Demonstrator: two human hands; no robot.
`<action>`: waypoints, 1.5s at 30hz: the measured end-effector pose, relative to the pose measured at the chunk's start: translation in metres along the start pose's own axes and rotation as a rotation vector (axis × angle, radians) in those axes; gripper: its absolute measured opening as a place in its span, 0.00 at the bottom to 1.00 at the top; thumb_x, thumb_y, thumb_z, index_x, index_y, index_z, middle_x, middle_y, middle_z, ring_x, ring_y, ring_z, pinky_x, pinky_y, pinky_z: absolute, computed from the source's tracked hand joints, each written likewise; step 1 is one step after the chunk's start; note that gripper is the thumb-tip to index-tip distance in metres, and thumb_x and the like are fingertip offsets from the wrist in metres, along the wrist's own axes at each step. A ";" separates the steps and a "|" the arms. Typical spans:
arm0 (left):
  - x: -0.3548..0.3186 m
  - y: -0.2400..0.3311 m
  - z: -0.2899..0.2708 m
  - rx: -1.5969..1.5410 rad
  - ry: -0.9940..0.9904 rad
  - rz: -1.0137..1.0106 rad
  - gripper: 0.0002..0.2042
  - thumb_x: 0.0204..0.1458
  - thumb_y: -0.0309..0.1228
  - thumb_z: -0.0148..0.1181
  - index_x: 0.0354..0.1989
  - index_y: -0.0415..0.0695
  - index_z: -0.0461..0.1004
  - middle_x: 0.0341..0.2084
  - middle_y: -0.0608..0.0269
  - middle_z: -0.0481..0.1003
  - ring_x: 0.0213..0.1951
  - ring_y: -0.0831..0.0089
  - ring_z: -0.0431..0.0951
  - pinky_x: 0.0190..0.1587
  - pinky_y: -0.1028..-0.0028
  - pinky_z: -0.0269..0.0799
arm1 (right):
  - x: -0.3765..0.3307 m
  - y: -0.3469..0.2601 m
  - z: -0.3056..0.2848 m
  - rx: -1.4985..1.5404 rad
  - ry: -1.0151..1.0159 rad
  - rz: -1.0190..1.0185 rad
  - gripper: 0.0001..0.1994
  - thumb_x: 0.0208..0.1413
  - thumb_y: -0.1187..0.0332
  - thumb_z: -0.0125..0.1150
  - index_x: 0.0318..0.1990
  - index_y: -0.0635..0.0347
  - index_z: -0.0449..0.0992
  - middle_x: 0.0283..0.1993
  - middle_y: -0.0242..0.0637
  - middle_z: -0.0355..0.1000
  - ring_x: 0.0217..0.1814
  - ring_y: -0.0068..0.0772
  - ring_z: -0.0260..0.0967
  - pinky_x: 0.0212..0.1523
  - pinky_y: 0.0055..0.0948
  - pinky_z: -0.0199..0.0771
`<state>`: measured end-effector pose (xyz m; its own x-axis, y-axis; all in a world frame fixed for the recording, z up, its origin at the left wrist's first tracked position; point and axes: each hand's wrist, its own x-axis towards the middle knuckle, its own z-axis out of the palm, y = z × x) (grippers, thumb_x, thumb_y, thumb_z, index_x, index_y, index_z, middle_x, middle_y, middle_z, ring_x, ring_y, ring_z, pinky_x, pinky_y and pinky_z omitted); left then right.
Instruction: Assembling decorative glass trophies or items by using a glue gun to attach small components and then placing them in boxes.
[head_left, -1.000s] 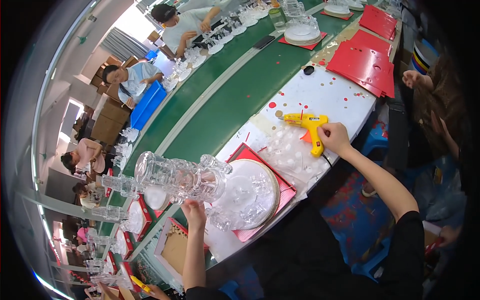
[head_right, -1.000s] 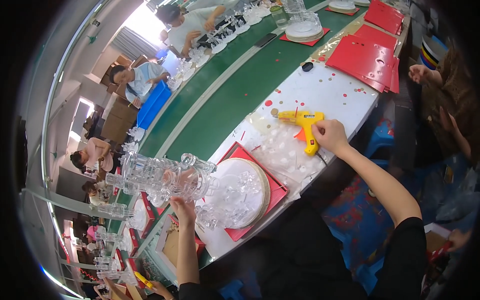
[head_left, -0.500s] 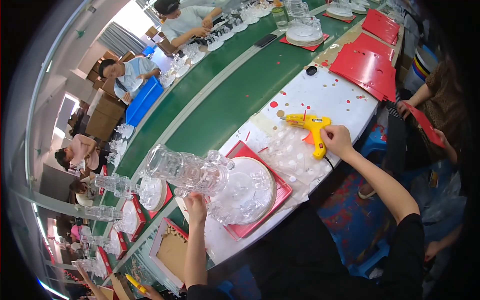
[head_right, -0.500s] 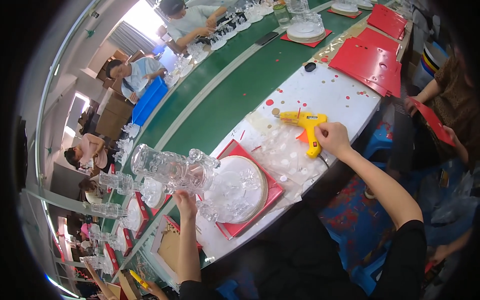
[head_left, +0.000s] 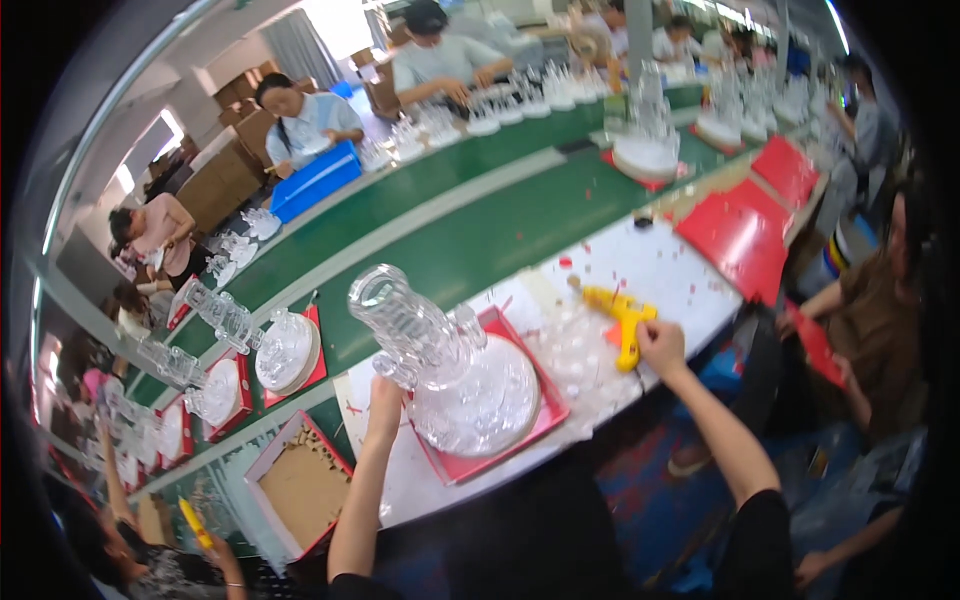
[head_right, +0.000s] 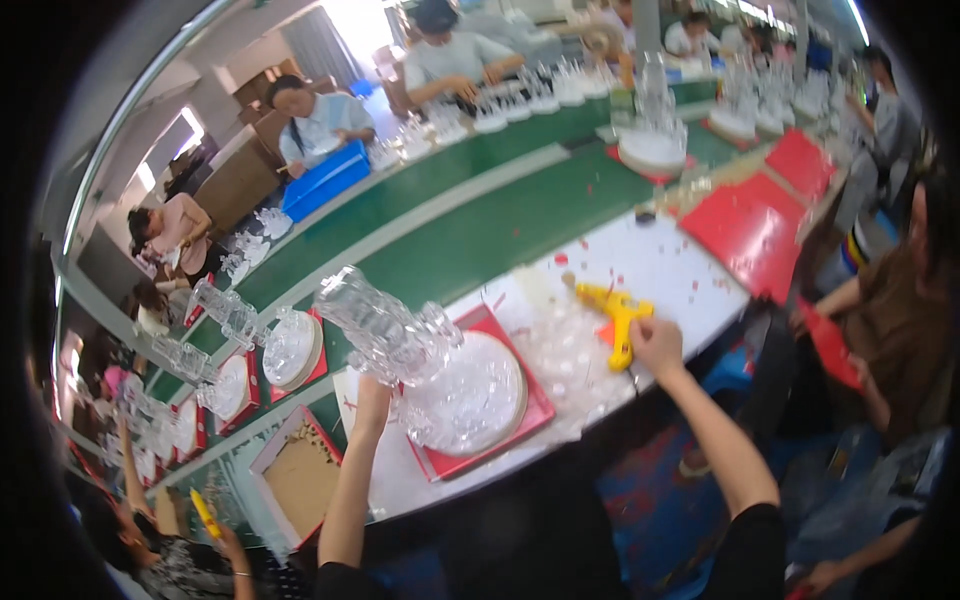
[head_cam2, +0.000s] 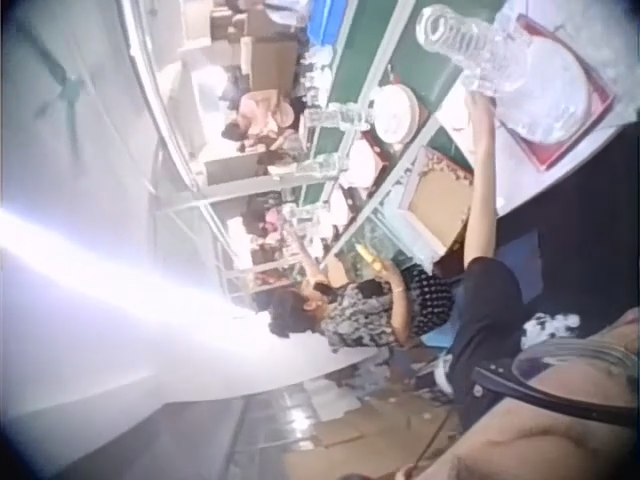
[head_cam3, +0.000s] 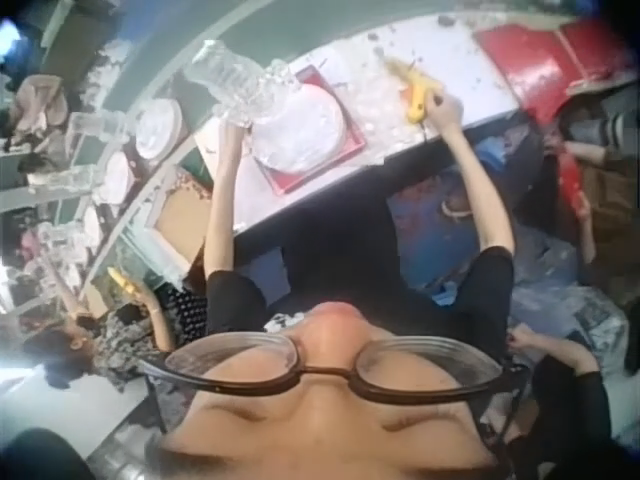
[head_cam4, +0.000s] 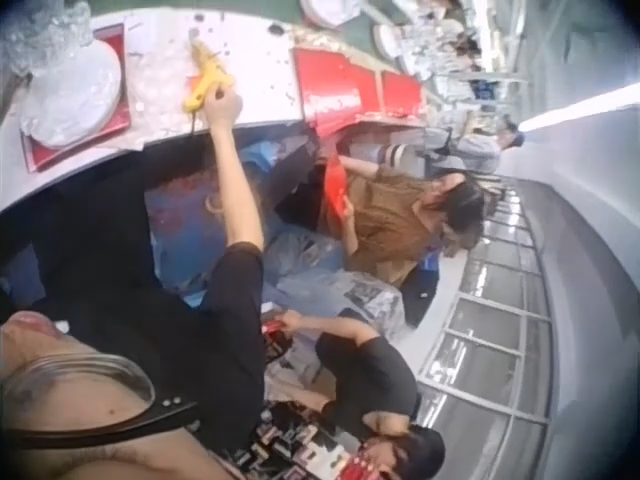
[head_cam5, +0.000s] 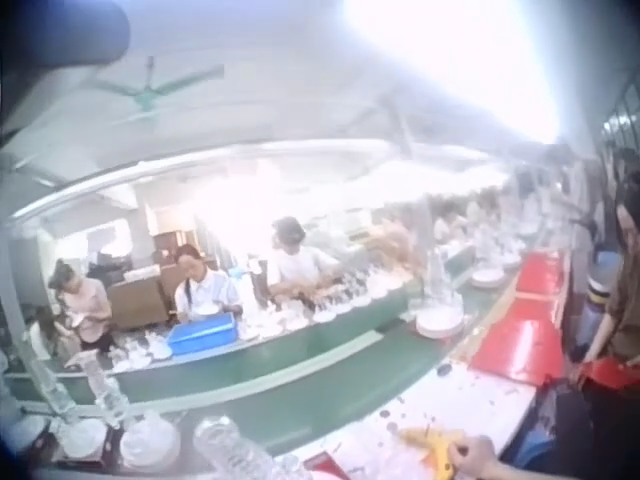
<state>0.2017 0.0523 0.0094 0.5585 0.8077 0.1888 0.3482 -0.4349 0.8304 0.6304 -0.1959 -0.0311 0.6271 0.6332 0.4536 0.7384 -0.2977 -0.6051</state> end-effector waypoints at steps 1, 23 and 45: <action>-0.002 -0.021 -0.004 -0.100 -0.122 -0.194 0.23 0.61 0.39 0.49 0.59 0.37 0.64 0.57 0.55 0.67 0.59 0.71 0.63 0.61 0.71 0.58 | -0.001 -0.005 0.006 0.019 -0.028 0.012 0.15 0.52 0.63 0.57 0.19 0.65 0.72 0.16 0.48 0.67 0.16 0.48 0.67 0.19 0.40 0.62; 0.077 -0.001 0.029 0.193 -0.795 0.094 0.28 0.51 0.44 0.59 0.61 0.49 0.67 0.55 0.50 0.71 0.56 0.59 0.70 0.61 0.67 0.60 | 0.077 -0.134 0.203 0.184 -0.500 -0.749 0.13 0.55 0.62 0.52 0.36 0.63 0.76 0.35 0.51 0.75 0.38 0.51 0.75 0.38 0.39 0.74; 0.067 0.036 0.030 0.274 -0.888 0.067 0.35 0.37 0.41 0.72 0.56 0.44 0.70 0.51 0.48 0.73 0.53 0.55 0.72 0.59 0.66 0.63 | 0.054 -0.137 0.196 0.035 -0.626 -0.901 0.17 0.51 0.54 0.55 0.41 0.57 0.78 0.41 0.46 0.77 0.43 0.49 0.75 0.42 0.43 0.75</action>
<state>0.2737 0.0790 0.0361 0.9159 0.2259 -0.3319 0.3964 -0.6398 0.6584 0.5149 0.0196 -0.0521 -0.3828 0.8619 0.3326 0.8488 0.4703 -0.2415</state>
